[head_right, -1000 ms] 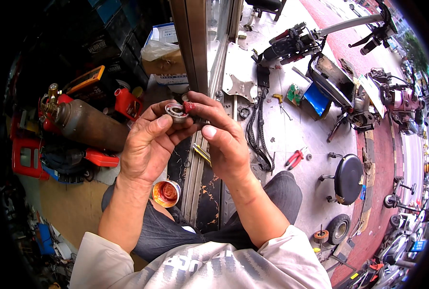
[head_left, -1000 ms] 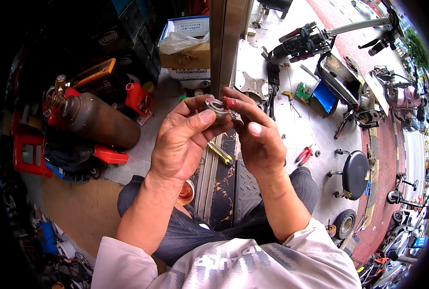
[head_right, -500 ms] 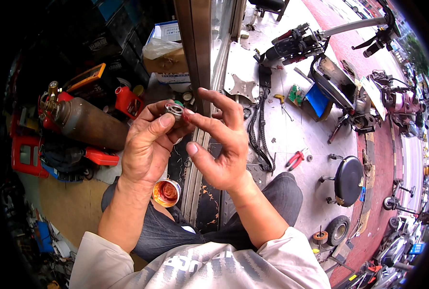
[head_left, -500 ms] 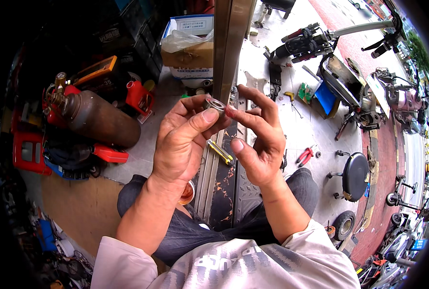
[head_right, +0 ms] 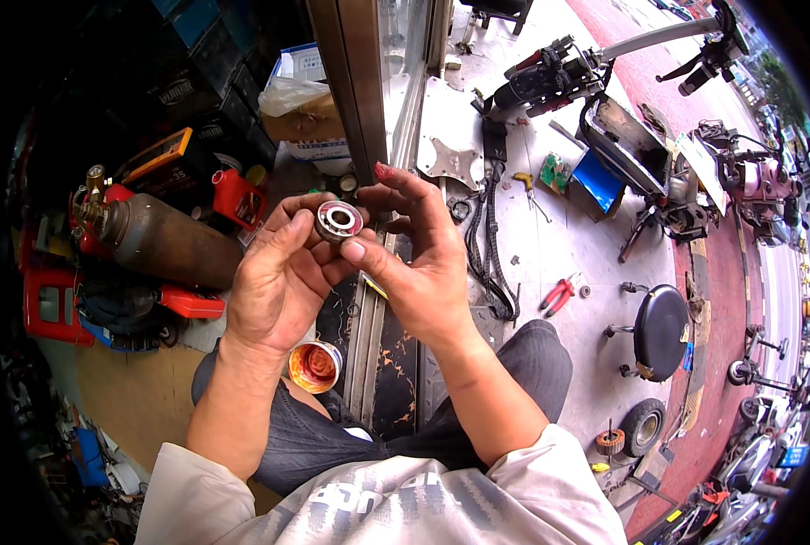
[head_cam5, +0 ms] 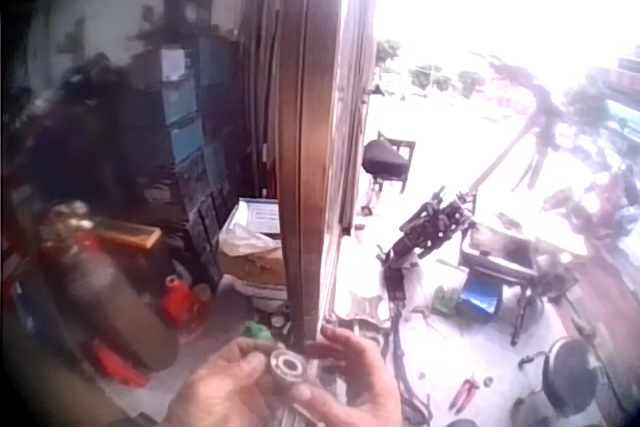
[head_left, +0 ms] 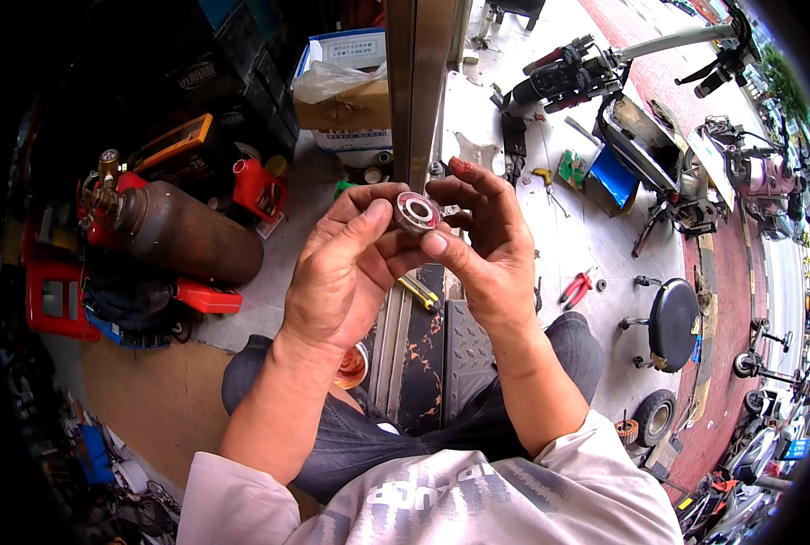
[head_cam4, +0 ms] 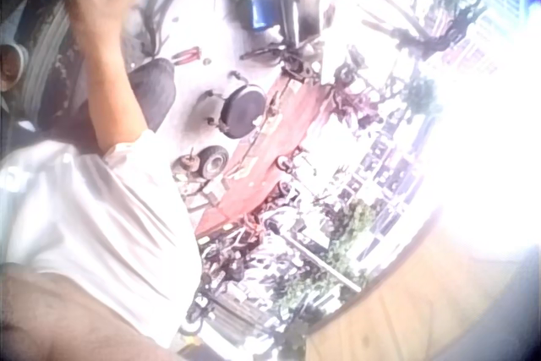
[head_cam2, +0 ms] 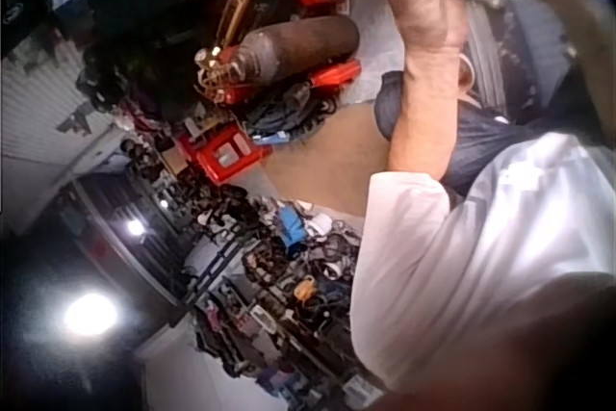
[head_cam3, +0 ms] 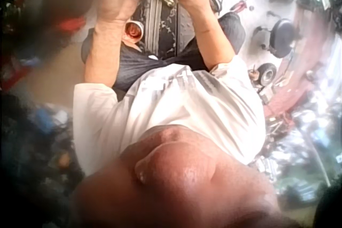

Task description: The person pries a seal off a wheel bearing with a screwdriver and applies grease from a tub to the bearing using their fingers.

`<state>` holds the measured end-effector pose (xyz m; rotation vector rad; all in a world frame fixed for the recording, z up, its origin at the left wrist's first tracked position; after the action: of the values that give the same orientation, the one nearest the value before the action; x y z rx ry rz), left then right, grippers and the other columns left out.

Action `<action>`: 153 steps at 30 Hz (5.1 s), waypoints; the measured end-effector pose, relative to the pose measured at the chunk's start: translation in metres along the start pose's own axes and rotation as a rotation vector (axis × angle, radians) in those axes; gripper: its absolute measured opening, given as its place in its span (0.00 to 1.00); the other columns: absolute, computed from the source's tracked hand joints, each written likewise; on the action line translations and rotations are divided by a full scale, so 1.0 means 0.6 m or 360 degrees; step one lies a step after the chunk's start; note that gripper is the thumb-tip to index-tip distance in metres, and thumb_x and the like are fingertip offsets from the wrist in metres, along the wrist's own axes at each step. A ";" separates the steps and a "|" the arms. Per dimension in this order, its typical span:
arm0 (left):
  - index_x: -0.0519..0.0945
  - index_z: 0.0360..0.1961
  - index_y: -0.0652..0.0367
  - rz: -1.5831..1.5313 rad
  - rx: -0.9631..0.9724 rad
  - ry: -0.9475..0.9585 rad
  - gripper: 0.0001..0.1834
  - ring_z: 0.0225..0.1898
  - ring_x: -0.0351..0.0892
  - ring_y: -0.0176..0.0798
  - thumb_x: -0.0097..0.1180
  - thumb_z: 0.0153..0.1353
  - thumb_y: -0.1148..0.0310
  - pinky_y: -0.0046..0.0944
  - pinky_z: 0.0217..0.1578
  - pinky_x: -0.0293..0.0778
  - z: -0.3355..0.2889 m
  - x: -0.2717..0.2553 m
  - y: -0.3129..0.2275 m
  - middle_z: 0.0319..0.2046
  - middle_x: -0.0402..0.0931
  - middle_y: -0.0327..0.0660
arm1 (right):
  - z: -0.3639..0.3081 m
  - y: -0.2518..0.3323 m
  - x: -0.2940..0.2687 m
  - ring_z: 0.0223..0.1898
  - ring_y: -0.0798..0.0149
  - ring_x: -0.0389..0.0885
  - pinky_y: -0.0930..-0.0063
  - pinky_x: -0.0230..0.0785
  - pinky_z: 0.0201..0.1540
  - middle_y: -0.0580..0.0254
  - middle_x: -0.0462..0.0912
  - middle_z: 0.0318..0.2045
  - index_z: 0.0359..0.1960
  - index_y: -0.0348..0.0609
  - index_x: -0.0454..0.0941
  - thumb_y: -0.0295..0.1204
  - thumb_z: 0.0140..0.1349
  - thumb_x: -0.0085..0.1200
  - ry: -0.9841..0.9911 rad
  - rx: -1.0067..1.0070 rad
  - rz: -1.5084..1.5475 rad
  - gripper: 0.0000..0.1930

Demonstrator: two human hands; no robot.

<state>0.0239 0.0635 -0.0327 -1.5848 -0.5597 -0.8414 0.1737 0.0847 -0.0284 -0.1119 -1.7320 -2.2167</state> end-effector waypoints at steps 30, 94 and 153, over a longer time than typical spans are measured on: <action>0.79 0.55 0.63 0.0036 0.0175 -0.0287 0.11 0.52 0.89 0.45 0.59 0.76 0.73 0.47 0.59 0.84 -0.002 -0.026 -0.014 0.51 0.86 0.48 | -0.019 0.057 0.035 0.66 0.44 0.72 0.53 0.66 0.67 0.44 0.75 0.68 0.62 0.47 0.86 0.32 0.56 0.72 0.0087 -0.0674 -0.1355 0.29; 0.74 0.57 0.68 0.0372 0.0366 -0.0254 0.17 0.57 0.87 0.47 0.62 0.70 0.79 0.48 0.65 0.82 0.008 0.000 -0.010 0.55 0.83 0.53 | -0.019 -0.010 0.005 0.79 0.55 0.62 0.63 0.58 0.74 0.49 0.62 0.81 0.79 0.36 0.64 0.44 0.52 0.61 0.0192 0.0315 0.0459 0.50; 0.81 0.50 0.63 0.1671 0.1279 -0.0178 0.20 0.52 0.84 0.38 0.74 0.58 0.81 0.39 0.54 0.84 -0.016 0.054 -0.033 0.54 0.78 0.47 | -0.021 0.031 -0.029 0.73 0.53 0.71 0.62 0.61 0.73 0.44 0.70 0.74 0.64 0.36 0.83 0.39 0.56 0.62 0.0242 0.0119 -0.0049 0.33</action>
<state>0.0274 0.0546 0.0054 -0.9420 -0.0485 0.2659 0.1974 0.0724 -0.0189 0.0988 -1.7411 -2.1190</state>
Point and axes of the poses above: each hand's wrist, its own z-axis towards the middle knuckle, its own x-axis out of the palm, y = z × x, the point moved 8 cm from there along z, towards the middle knuckle
